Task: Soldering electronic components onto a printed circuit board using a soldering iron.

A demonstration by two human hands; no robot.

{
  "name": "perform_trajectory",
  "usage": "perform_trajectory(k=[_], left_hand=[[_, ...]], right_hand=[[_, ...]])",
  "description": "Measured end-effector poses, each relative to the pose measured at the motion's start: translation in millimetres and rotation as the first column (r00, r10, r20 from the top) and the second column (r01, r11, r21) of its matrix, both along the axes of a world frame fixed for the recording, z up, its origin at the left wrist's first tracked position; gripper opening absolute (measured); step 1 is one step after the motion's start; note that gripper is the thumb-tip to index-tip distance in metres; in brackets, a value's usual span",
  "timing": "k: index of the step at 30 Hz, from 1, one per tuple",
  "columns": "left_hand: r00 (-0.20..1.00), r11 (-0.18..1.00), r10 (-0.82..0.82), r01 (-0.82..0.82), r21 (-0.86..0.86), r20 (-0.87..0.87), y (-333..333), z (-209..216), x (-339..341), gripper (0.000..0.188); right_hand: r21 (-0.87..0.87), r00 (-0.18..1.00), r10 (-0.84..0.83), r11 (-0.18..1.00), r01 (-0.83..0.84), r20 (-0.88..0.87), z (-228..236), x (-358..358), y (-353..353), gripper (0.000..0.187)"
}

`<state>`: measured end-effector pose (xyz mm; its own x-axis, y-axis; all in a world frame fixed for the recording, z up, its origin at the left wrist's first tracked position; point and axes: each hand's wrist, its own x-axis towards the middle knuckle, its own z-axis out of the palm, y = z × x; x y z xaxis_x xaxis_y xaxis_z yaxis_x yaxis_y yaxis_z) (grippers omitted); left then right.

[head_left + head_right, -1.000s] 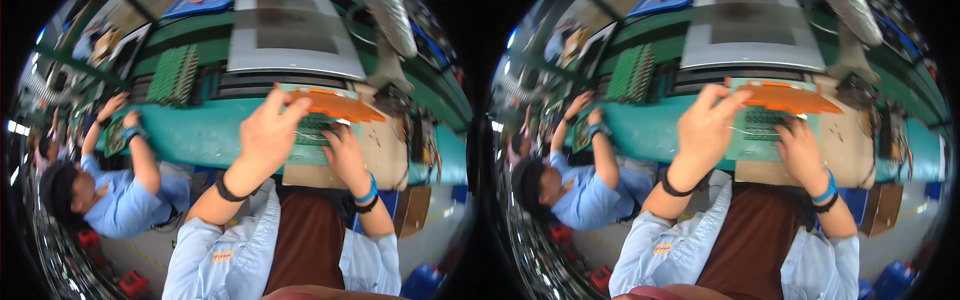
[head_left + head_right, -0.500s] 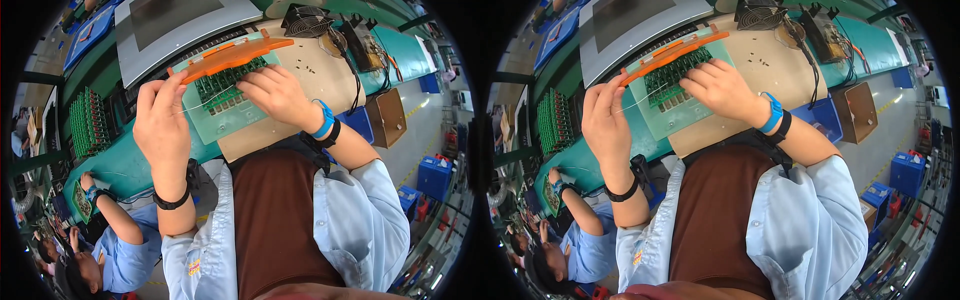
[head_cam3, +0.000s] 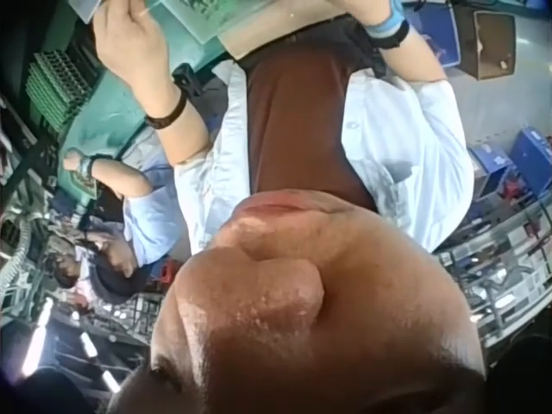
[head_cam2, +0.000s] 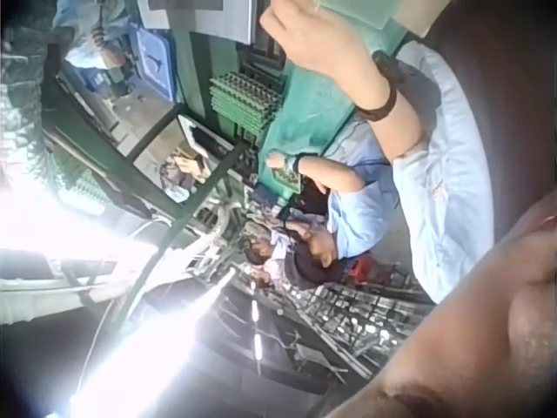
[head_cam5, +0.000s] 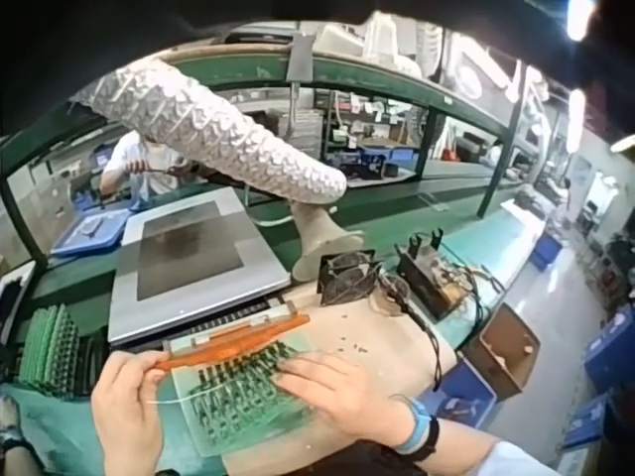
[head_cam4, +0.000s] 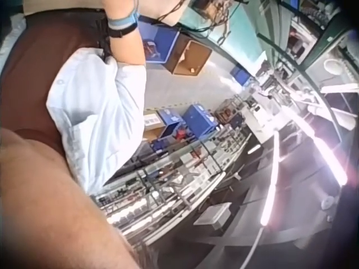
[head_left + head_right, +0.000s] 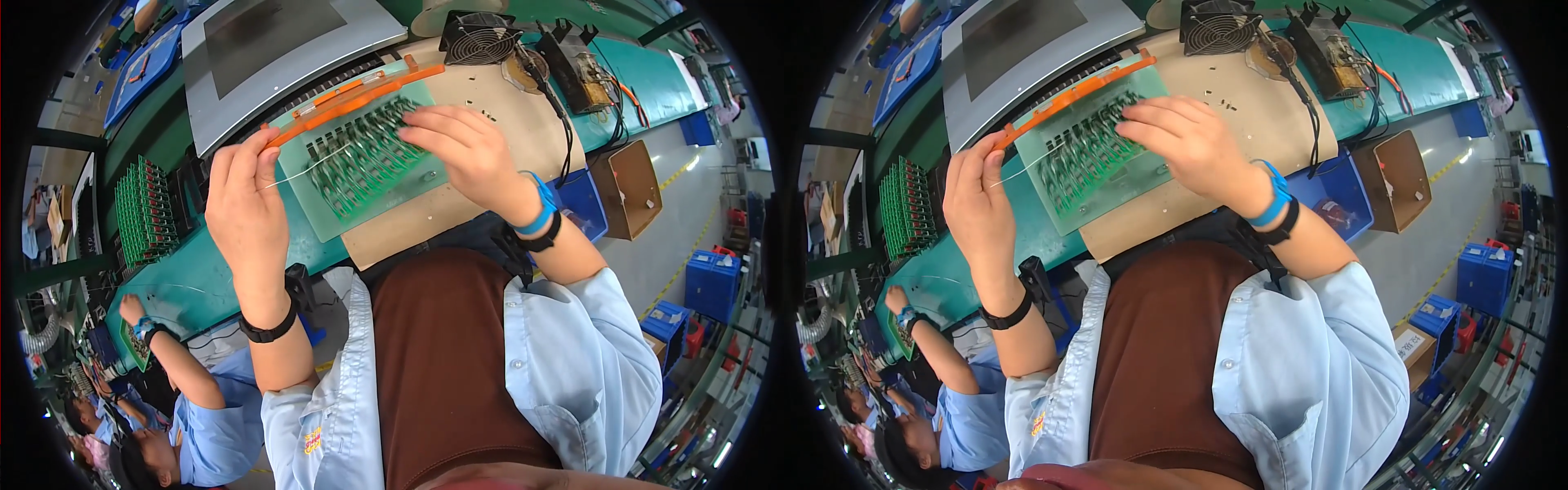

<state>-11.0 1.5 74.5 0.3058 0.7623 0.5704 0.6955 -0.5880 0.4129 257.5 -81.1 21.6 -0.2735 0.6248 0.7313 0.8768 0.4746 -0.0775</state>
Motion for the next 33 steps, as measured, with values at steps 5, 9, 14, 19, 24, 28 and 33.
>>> perform_trajectory(k=[5, 9, 14, 19, 24, 28, 33], left_hand=[[0.992, 0.986, -0.101, 0.110, -0.128, 0.076, -12, -13, -18, 0.022], [0.988, 0.895, -0.106, 0.145, -0.421, 0.115, -38, -26, -22, 0.032], [0.999, 0.768, -0.031, 0.030, -0.639, 0.009, -60, -42, -16, 0.035], [0.996, 0.846, -0.079, 0.044, -0.532, -0.043, -70, -53, -20, 0.036], [0.984, 0.916, -0.137, 0.083, -0.393, -0.113, -66, -54, -22, 0.035], [0.977, 0.770, -0.138, 0.207, -0.604, 0.159, -62, -29, -1, 0.035], [0.799, 0.443, -0.044, 0.554, -0.705, 0.600, -42, -29, 12, 0.028]], right_hand=[[-0.270, 0.800, 0.201, 0.871, -0.410, -0.565, 23, 44, -59, 0.026], [-0.088, 0.268, 0.113, 0.766, -0.637, -0.957, 7, 67, -91, 0.032], [-0.220, 0.086, -0.207, 0.813, -0.539, -0.975, -3, 61, -87, 0.039], [-0.231, 0.034, -0.309, 0.629, -0.742, -0.950, -8, 47, -50, 0.041], [-0.192, -0.001, -0.322, 0.567, -0.801, -0.947, -10, 40, -34, 0.040], [-0.130, -0.017, -0.279, 0.500, -0.856, -0.960, -10, 21, -23, 0.040], [-0.120, -0.013, -0.271, 0.467, -0.876, -0.962, 0, -9, -14, 0.044]])
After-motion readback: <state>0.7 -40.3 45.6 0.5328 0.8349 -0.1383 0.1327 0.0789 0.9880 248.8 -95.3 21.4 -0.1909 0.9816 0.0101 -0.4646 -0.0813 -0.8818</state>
